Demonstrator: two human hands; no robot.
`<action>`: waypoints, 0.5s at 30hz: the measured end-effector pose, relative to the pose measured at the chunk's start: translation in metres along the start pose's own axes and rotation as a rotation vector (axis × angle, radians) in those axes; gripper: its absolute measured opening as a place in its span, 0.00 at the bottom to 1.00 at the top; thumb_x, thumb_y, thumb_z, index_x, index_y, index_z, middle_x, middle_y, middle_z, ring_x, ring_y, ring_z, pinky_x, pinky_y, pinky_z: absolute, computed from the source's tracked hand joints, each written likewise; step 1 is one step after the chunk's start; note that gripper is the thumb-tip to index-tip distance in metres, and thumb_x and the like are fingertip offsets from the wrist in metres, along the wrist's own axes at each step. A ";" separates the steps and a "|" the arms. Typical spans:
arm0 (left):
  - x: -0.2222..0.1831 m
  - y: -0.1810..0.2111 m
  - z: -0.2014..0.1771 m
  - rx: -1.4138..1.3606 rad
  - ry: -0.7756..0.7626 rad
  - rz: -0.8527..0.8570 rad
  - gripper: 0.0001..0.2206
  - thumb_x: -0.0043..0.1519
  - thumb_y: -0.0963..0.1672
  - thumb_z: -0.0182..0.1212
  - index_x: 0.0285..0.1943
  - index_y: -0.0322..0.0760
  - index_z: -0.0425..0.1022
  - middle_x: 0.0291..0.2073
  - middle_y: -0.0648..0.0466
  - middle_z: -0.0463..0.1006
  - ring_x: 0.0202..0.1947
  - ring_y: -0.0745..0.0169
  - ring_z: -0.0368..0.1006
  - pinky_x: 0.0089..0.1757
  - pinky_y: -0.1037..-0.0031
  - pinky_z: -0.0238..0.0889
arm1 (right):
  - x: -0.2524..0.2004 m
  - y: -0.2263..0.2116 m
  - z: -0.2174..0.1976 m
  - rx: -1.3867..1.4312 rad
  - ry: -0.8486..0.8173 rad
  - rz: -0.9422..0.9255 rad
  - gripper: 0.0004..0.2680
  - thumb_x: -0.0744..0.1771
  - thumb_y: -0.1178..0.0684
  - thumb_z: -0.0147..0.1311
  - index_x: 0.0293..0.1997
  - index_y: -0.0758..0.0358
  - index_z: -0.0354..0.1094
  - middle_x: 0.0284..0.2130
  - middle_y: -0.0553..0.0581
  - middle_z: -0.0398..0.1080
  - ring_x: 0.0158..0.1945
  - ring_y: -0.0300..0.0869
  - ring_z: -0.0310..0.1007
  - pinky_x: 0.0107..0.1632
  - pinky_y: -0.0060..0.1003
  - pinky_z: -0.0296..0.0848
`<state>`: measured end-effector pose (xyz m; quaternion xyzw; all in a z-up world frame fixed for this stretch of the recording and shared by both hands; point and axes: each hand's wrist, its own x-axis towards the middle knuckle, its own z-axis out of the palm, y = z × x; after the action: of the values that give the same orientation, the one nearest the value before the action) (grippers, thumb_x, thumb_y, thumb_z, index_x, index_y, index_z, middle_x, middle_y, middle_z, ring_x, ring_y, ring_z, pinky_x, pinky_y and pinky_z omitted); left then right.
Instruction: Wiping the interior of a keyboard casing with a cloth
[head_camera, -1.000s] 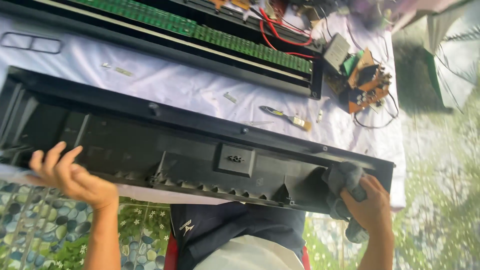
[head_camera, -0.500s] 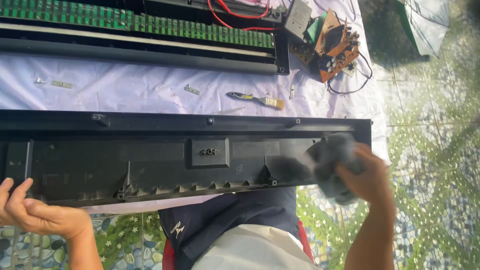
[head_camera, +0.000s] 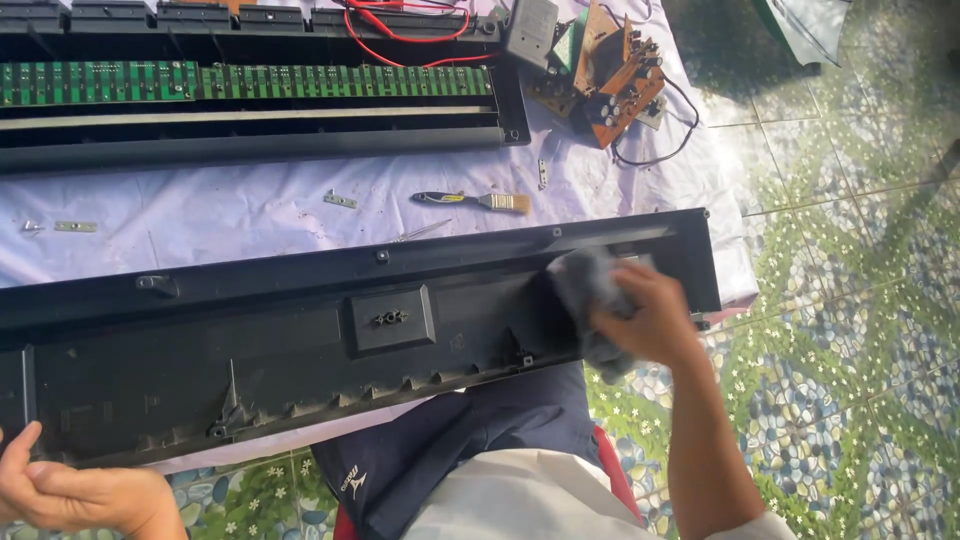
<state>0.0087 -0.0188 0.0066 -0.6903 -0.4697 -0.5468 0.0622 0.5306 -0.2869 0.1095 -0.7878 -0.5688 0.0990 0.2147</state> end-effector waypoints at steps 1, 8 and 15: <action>0.002 0.003 -0.003 0.009 -0.027 0.000 0.26 0.86 0.41 0.32 0.57 0.06 0.76 0.57 0.19 0.74 0.55 0.24 0.68 0.55 0.47 0.61 | -0.006 0.010 -0.014 -0.088 0.230 0.061 0.08 0.58 0.55 0.65 0.36 0.62 0.75 0.46 0.58 0.75 0.44 0.45 0.76 0.48 0.37 0.70; 0.005 0.042 -0.010 0.207 -0.091 -0.076 0.25 0.89 0.42 0.30 0.65 0.12 0.77 0.51 0.32 0.76 0.41 0.40 0.69 0.45 0.60 0.63 | -0.014 0.018 0.013 -0.339 0.260 0.372 0.13 0.59 0.50 0.58 0.42 0.62 0.67 0.44 0.61 0.69 0.43 0.59 0.71 0.36 0.56 0.70; 0.007 0.054 -0.017 0.407 -0.158 -0.007 0.24 0.90 0.39 0.33 0.65 0.16 0.81 0.51 0.36 0.79 0.48 0.44 0.74 0.52 0.66 0.67 | -0.062 0.047 -0.062 -0.130 0.363 0.308 0.05 0.61 0.59 0.62 0.34 0.65 0.71 0.42 0.57 0.73 0.38 0.43 0.70 0.39 0.38 0.68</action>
<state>0.0352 -0.0549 0.0426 -0.7027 -0.5762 -0.3851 0.1613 0.5749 -0.3712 0.1383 -0.8822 -0.3992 -0.0492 0.2446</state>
